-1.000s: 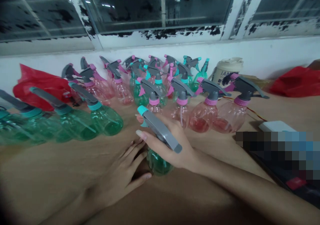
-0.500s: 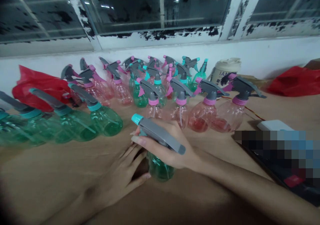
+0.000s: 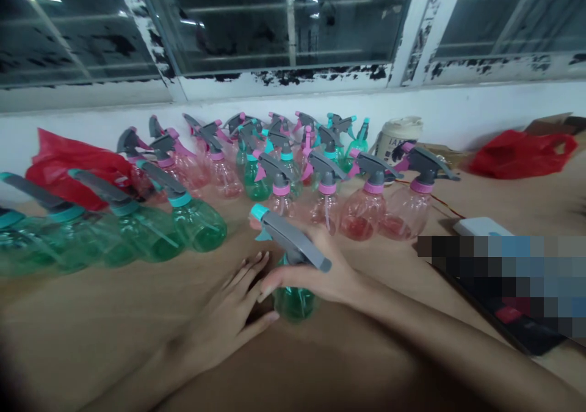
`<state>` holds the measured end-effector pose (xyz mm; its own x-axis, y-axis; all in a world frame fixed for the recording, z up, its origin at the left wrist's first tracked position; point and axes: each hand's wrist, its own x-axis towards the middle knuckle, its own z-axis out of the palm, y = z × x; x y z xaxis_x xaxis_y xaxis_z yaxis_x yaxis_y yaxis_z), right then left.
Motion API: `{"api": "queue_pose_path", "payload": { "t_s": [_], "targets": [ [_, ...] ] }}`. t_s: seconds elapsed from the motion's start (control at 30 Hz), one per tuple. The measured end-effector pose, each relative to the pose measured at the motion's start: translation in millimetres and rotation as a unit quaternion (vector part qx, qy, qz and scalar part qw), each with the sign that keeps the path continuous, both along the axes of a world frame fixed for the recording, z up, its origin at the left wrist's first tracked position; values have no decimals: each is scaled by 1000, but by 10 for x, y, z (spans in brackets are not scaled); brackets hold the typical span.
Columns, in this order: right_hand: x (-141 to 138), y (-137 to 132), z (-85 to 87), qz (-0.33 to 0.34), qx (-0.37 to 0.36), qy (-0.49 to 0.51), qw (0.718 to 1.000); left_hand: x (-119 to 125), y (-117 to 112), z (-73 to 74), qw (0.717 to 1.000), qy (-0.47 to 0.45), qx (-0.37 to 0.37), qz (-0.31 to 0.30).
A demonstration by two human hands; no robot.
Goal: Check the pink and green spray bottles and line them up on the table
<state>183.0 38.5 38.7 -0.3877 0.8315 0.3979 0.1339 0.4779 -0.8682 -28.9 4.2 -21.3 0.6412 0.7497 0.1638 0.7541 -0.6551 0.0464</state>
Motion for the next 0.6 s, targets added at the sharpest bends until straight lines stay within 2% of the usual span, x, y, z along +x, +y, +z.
{"api": "queue_pose_path", "payload": {
  "t_s": [0.13, 0.23, 0.33, 0.47, 0.6],
  "targets": [
    [54, -20, 58, 13, -4, 19, 1000, 2, 6, -4, 1000, -7, -9, -2],
    [142, -74, 45, -4, 31, -22, 999, 3, 17, -2, 1000, -5, -12, -5],
    [262, -202, -4, -58, 62, -100, 991, 0, 26, 20, 1000, 4, -13, -6],
    [395, -407, -80, -171, 68, -199, 963, -22, 1, 97, 1000, 3, -18, -10],
    [379, -497, -157, -195, 64, -222, 953, -100, -94, 172, 1000, 21, -23, 2]
  ]
}}
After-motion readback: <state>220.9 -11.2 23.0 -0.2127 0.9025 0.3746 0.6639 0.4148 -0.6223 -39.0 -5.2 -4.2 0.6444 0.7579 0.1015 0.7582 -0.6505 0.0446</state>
